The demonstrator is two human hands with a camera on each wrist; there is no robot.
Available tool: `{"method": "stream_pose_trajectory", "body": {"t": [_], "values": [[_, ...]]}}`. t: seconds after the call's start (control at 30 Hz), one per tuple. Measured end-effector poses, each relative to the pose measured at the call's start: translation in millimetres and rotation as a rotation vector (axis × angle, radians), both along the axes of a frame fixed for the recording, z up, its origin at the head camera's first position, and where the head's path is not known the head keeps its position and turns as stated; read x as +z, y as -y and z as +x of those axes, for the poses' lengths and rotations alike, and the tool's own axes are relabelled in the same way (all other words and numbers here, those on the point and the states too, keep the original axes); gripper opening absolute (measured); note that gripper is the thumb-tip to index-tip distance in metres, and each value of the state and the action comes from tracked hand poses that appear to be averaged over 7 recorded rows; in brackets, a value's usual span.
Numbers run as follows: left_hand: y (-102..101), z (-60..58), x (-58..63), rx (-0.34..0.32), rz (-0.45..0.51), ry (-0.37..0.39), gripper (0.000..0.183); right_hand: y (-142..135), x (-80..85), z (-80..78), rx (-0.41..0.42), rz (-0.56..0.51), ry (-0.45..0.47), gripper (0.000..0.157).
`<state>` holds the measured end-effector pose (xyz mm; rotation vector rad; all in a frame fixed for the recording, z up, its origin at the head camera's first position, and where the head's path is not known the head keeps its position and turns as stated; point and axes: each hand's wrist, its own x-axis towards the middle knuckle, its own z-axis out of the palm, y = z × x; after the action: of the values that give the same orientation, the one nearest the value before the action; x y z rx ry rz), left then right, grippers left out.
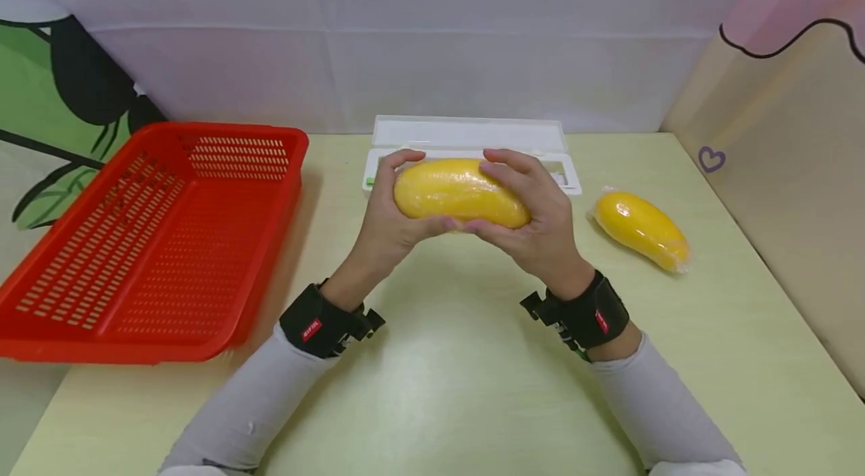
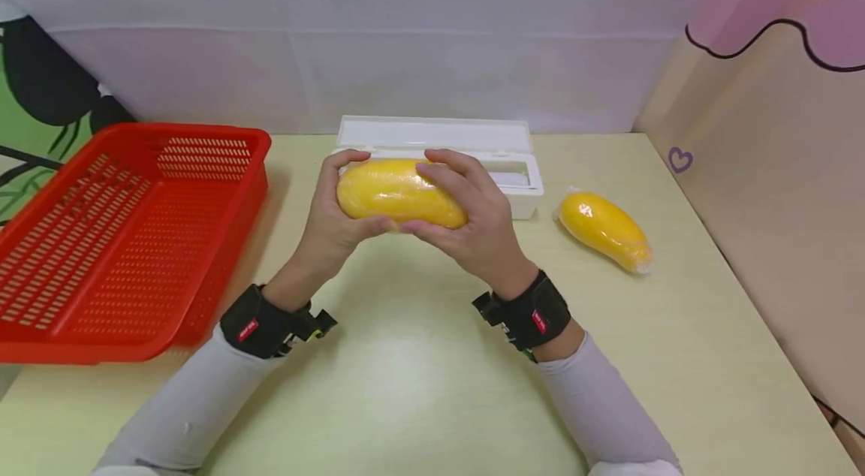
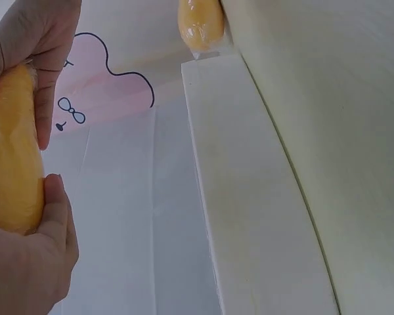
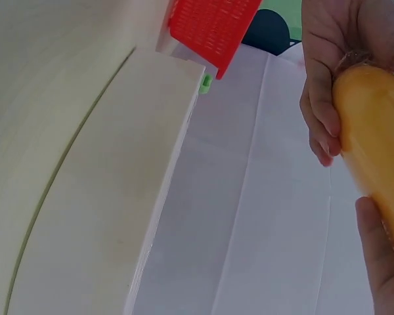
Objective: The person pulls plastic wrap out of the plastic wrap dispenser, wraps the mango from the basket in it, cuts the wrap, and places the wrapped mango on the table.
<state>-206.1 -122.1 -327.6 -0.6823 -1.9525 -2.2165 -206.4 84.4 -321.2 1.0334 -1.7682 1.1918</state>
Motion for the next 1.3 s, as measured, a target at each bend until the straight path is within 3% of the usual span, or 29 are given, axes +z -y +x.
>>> {"method": "stream_pose_trajectory", "body": {"t": [0.23,0.37,0.5,0.6,0.7,0.8,0.9,1.0,1.13,1.3], "values": [[11,-1.5,4.1,0.002,-0.158,-0.006,0.100,-13,3.7,-4.3,0.022,0.258,0.202,0.078],[16,-0.2,0.7,-0.058,-0.202,0.014,0.095,-22,4.6,0.6,0.019,0.405,0.362,0.092],[14,4.9,-5.4,-0.162,-0.207,0.021,0.090,-33,2.1,11.2,-0.053,0.495,0.410,0.093],[9,9.3,-10.8,-0.180,-0.309,0.012,0.089,-46,-1.0,18.4,-0.137,0.542,0.422,0.089],[7,13.1,-13.7,-0.099,-0.501,-0.042,0.085,-69,-8.2,22.8,-0.205,0.562,0.497,0.087],[11,15.9,-14.5,0.069,-0.694,-0.191,0.061,-100,-24.0,26.9,-0.291,0.552,0.609,0.085],[19,19.1,-16.8,0.247,-0.807,-0.358,0.024,-130,-42.6,33.6,-0.362,0.535,0.713,0.079],[27,23.5,-20.0,0.349,-0.874,-0.453,0.008,-152,-57.9,39.0,-0.396,0.543,0.773,0.075],[34,26.8,-23.7,0.369,-0.969,-0.472,0.014,-171,-72.2,41.5,-0.426,0.573,0.800,0.076],[36,27.1,-29.3,0.314,-1.083,-0.391,0.022,-181,-80.3,39.9,-0.457,0.614,0.876,0.080]]}}
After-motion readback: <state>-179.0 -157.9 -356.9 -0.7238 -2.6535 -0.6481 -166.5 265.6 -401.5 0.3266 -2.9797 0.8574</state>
